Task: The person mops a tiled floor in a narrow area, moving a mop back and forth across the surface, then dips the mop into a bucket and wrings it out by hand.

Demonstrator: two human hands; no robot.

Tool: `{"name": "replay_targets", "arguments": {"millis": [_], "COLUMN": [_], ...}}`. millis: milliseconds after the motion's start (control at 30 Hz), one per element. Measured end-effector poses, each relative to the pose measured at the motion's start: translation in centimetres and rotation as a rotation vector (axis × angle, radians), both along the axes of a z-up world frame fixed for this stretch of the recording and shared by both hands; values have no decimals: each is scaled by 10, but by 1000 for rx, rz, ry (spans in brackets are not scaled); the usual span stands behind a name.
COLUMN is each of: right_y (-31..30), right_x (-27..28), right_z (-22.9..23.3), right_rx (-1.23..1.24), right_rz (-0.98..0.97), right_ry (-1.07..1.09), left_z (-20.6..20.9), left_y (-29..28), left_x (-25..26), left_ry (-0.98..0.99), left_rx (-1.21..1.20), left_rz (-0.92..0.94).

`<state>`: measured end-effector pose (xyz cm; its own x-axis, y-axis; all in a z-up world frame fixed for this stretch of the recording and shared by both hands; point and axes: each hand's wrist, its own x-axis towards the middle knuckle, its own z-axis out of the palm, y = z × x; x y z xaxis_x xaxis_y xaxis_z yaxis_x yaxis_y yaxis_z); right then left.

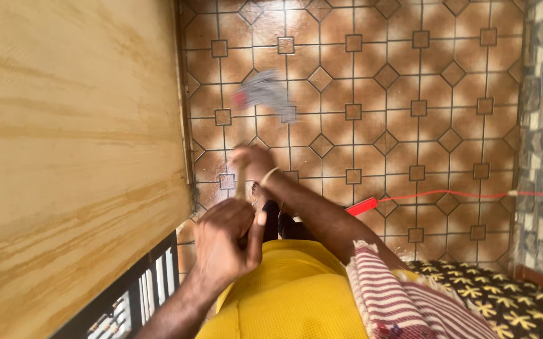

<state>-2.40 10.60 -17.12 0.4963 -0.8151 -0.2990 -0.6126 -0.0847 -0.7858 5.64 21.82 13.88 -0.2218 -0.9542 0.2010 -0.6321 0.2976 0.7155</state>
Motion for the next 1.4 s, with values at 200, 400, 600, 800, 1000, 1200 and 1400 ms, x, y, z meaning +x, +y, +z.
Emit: {"name": "replay_targets", "arguments": {"millis": [200,400,600,800,1000,1200,1400], "right_y": [41,39,42,47,69,118,214], "right_x": [3,-100,-243,-340,-284,-107,73], "right_z": [46,40,-48,-96,-107,-90,-13], "right_rx": [38,-249,-433,98,6,-529,-511], "right_rz": [260,212,-142,-466,-590,-427,-158], "right_ry": [-24,13,175,815,767,197,-248], "left_z": [16,27,-66,-200,-199,-83,-11], "left_y": [16,27,18,2,6,102,210], "left_x": [-17,-41,-90,-157,-112,22,89], "left_ry": [-197,4,265,494,447,305,29], "left_rx": [77,-150,-55,195,601,213,93], "left_rz": [-66,-255,-490,-387,-141,-135,-38]}}
